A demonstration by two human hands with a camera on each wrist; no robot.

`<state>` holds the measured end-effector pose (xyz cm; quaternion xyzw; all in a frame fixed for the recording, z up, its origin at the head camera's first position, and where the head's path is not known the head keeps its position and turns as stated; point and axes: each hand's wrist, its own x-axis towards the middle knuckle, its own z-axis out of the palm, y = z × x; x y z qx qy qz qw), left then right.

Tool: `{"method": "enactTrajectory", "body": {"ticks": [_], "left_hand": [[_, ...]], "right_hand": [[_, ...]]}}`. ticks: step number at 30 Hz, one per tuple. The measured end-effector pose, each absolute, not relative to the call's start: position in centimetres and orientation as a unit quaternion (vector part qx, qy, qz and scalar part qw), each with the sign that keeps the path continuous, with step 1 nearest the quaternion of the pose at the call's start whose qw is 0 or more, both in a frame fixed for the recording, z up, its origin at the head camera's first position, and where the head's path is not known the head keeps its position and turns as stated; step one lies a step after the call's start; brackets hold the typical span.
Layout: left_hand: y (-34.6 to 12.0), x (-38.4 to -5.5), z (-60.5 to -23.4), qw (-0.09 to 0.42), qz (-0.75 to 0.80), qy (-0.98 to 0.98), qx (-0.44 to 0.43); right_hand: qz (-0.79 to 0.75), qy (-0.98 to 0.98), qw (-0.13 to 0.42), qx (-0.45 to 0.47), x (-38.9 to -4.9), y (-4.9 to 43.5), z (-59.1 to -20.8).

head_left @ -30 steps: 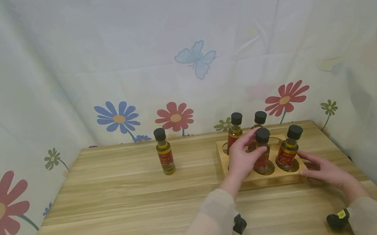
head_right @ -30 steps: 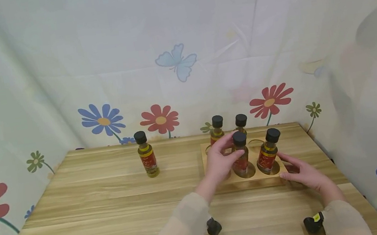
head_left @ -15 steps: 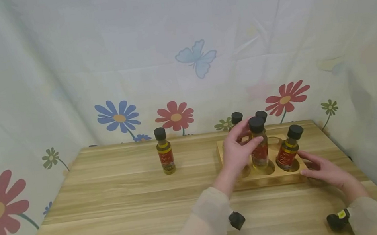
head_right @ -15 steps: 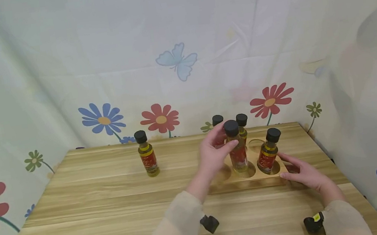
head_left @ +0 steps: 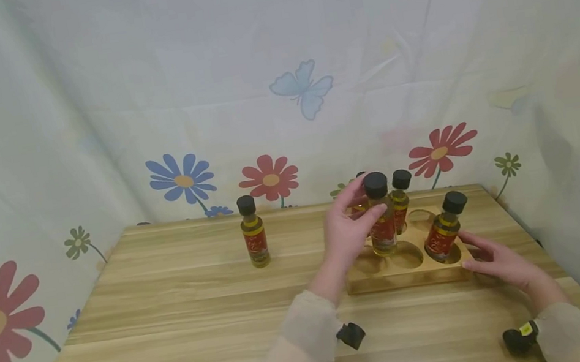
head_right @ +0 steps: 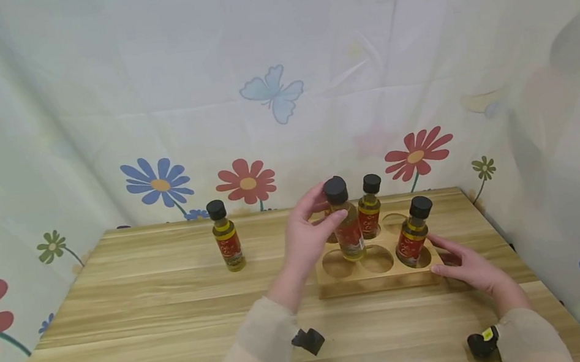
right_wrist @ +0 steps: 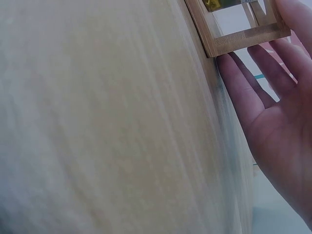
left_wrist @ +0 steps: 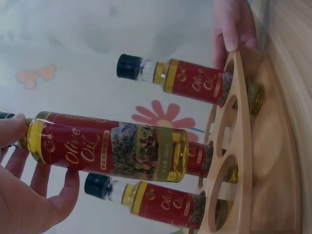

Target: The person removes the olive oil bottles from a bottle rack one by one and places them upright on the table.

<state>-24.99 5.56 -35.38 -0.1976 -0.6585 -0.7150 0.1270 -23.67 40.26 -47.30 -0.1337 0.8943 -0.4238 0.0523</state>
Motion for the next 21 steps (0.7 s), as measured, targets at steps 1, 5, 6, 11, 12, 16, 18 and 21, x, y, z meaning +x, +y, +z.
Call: {"method": "enactTrajectory", "body": {"ticks": [1, 5, 6, 11, 12, 16, 18, 21], "left_hand": [[5.3, -25.0, -35.4, 0.128, -0.712, -0.662, -0.195], [4.1, -25.0, -35.5, 0.135, -0.706, -0.669, -0.19], [3.8, -25.0, -35.6, 0.136, -0.706, -0.668, -0.192], [2.2, -25.1, -36.1, 0.152, -0.708, -0.661, -0.198], [1.8, -25.1, -36.2, 0.155, -0.708, -0.661, -0.197], [0.6, -25.1, -36.5, 0.163, -0.7, -0.669, -0.191], [0.0, -25.2, -36.6, 0.164, -0.694, -0.676, -0.186], [-0.9, -25.3, -36.8, 0.16, -0.689, -0.685, -0.175]], "right_hand": [[-0.423, 0.894, 0.052, -0.134, -23.7, 40.3, -47.3], [-0.42, 0.896, 0.053, -0.132, -23.7, 40.3, -47.3], [-0.419, 0.897, 0.053, -0.132, -23.7, 40.3, -47.3], [-0.419, 0.897, 0.052, -0.129, -23.7, 40.3, -47.2], [-0.419, 0.897, 0.052, -0.129, -23.7, 40.3, -47.2], [-0.42, 0.897, 0.051, -0.129, -23.7, 40.3, -47.2], [-0.42, 0.897, 0.052, -0.129, -23.6, 40.3, -47.2], [-0.419, 0.897, 0.054, -0.127, -23.6, 40.3, -47.2]]}}
